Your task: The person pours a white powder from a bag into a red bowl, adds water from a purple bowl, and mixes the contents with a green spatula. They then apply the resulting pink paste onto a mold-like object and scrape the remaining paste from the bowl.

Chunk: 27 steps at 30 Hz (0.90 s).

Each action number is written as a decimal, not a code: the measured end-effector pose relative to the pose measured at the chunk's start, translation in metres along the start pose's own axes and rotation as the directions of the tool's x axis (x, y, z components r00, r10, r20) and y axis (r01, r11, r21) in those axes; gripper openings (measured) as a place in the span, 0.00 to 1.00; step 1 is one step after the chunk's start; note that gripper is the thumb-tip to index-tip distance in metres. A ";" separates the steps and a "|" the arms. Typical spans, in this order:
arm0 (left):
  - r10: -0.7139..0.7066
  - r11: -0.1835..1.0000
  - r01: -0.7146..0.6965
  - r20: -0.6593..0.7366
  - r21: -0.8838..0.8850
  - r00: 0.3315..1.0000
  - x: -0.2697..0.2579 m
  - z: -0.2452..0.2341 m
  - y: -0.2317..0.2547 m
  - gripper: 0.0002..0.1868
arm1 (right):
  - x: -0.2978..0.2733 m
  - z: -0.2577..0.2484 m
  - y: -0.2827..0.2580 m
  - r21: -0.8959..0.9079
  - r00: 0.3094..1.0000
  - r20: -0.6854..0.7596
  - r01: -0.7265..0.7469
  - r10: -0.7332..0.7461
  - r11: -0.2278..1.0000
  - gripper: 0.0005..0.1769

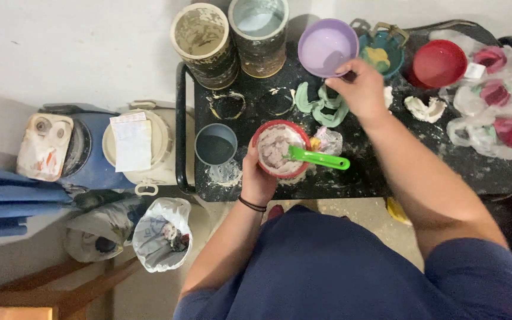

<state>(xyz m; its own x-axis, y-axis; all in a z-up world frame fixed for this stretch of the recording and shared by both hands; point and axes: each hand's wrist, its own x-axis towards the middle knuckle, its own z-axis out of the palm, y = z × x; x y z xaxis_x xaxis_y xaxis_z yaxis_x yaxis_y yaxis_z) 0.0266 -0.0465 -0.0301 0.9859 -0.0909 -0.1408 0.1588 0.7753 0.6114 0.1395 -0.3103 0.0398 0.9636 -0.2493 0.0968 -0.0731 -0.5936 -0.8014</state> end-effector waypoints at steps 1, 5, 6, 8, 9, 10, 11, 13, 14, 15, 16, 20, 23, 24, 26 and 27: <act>-0.026 1.000 0.026 0.042 0.001 0.999 -0.003 0.017 0.008 0.36 | -0.012 -0.020 -0.023 -0.036 0.998 0.060 -0.001 0.003 0.999 0.13; 0.010 0.997 0.003 0.178 -0.076 0.984 0.000 0.037 -0.014 0.36 | -0.055 -0.093 -0.080 -0.066 0.980 0.160 0.134 -0.122 0.989 0.13; 0.003 0.997 0.012 0.183 -0.078 0.983 0.000 0.042 -0.020 0.36 | -0.063 -0.108 -0.077 -0.071 0.981 0.154 0.128 -0.116 0.989 0.13; -0.067 0.994 0.085 0.233 -0.066 0.970 -0.001 0.051 -0.032 0.38 | -0.080 -0.137 -0.071 -0.058 0.910 0.214 0.374 -0.354 0.926 0.15; -0.074 0.993 0.093 0.240 -0.067 0.968 -0.002 0.059 -0.035 0.38 | -0.090 -0.148 -0.072 -0.066 0.914 0.207 0.369 -0.349 0.927 0.15; -0.135 0.987 0.153 0.250 -0.053 0.959 -0.005 0.067 -0.037 0.38 | -0.099 -0.158 -0.073 -0.112 0.921 0.216 0.353 -0.324 0.929 0.15; -0.199 0.976 0.215 0.258 -0.037 0.946 -0.008 0.076 -0.040 0.38 | -0.110 -0.169 -0.073 -0.158 0.929 0.223 0.333 -0.295 0.930 0.17; -0.230 0.967 0.253 0.301 -0.038 0.925 -0.013 0.092 -0.044 0.40 | -0.123 -0.183 -0.071 -0.205 0.912 0.222 0.389 -0.344 0.898 0.17; -0.250 0.960 0.279 0.337 -0.040 0.908 -0.016 0.100 -0.046 0.42 | -0.130 -0.190 -0.070 -0.245 0.887 0.232 0.450 -0.399 0.859 0.17; -0.259 0.957 0.289 0.344 -0.037 0.903 -0.015 0.098 -0.057 0.42 | -0.137 -0.195 -0.071 -0.252 0.892 0.224 0.442 -0.392 0.861 0.17; -0.268 0.952 0.299 0.298 -0.061 0.916 -0.014 0.096 -0.069 0.38 | -0.143 -0.201 -0.073 -0.332 0.892 0.226 0.448 -0.391 0.830 0.16; -0.288 0.944 0.325 0.348 -0.051 0.892 -0.019 0.101 -0.089 0.32 | -0.164 -0.218 -0.057 -0.512 0.876 0.210 0.477 -0.434 0.714 0.14; -0.239 0.960 0.278 0.394 -0.044 0.887 -0.029 0.117 -0.090 0.32 | -0.174 -0.227 -0.051 -0.539 0.863 0.205 0.494 -0.463 0.682 0.15; -0.243 0.958 0.283 0.399 -0.042 0.884 -0.029 0.120 -0.090 0.32 | -0.177 -0.229 -0.050 -0.543 0.865 0.199 0.488 -0.460 0.683 0.15; -0.281 0.944 0.329 0.450 -0.031 0.848 -0.032 0.125 -0.092 0.35 | -0.183 -0.231 -0.047 -0.596 0.854 0.176 0.488 -0.490 0.637 0.16; -0.284 0.943 0.333 0.452 -0.030 0.846 -0.033 0.128 -0.093 0.35 | -0.185 -0.233 -0.044 -0.599 0.856 0.173 0.484 -0.487 0.638 0.16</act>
<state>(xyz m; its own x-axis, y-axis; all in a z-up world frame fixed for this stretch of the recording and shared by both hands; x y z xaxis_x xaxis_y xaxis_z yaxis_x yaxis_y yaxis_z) -0.0135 -0.1954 0.0168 0.8127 -0.5797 0.0594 0.4761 0.7193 0.5059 -0.0959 -0.4164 0.1946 0.9048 0.2084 0.3713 0.2661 -0.9576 -0.1109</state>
